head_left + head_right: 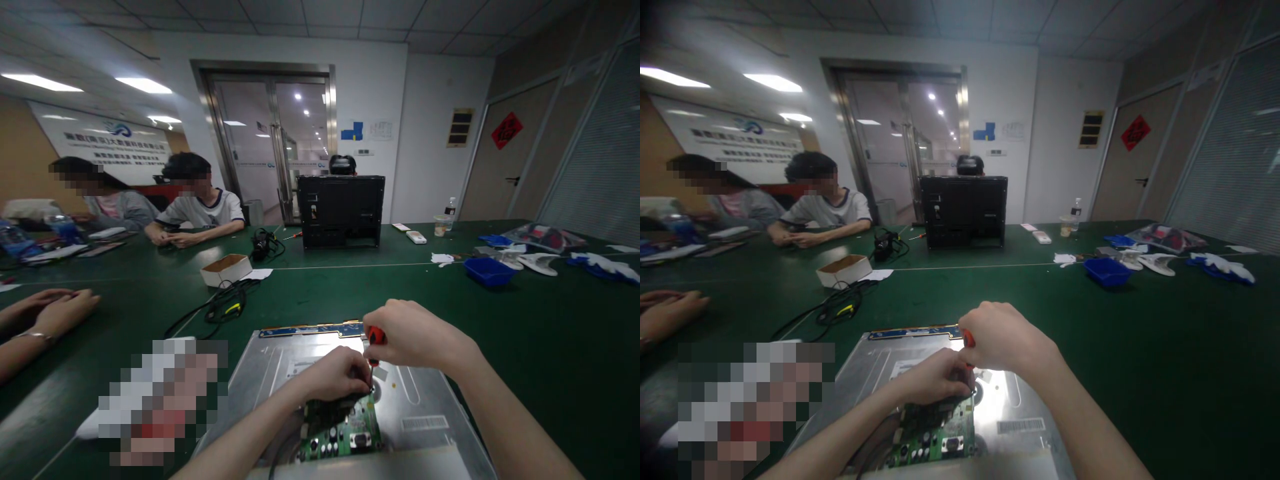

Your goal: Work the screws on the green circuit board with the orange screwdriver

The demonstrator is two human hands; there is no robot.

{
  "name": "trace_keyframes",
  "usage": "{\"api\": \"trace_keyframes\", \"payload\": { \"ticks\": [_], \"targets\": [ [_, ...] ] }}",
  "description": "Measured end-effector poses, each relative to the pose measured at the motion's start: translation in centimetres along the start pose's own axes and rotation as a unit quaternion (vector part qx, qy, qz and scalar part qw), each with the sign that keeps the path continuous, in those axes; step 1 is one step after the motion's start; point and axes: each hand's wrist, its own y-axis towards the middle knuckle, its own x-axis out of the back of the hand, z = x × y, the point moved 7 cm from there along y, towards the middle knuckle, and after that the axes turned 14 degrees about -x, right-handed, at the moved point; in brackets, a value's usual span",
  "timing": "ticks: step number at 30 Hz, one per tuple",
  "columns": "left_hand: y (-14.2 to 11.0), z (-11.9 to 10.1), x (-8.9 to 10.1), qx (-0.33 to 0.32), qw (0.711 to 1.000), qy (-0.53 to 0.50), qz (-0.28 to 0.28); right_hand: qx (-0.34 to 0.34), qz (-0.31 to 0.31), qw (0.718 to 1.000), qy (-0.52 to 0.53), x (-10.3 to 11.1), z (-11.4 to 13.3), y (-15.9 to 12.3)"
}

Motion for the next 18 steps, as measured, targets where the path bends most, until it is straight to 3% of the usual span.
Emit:
{"api": "trace_keyframes", "payload": {
  "ticks": [3,9,18],
  "targets": [
    [-0.06,0.02,0.00,-0.006,1.000,-0.014,-0.004,-0.006,-0.008,1.000,0.003,0.05,-0.12,-0.15],
    [-0.14,0.13,0.10,-0.003,1.000,-0.018,-0.015,0.060,0.013,0.996,0.059,-0.15,0.69,-0.54],
    [-0.11,-0.30,0.27,0.009,1.000,0.011,-0.006,-0.038,-0.024,0.999,-0.003,0.11,-0.14,-0.04]
  ]
}}
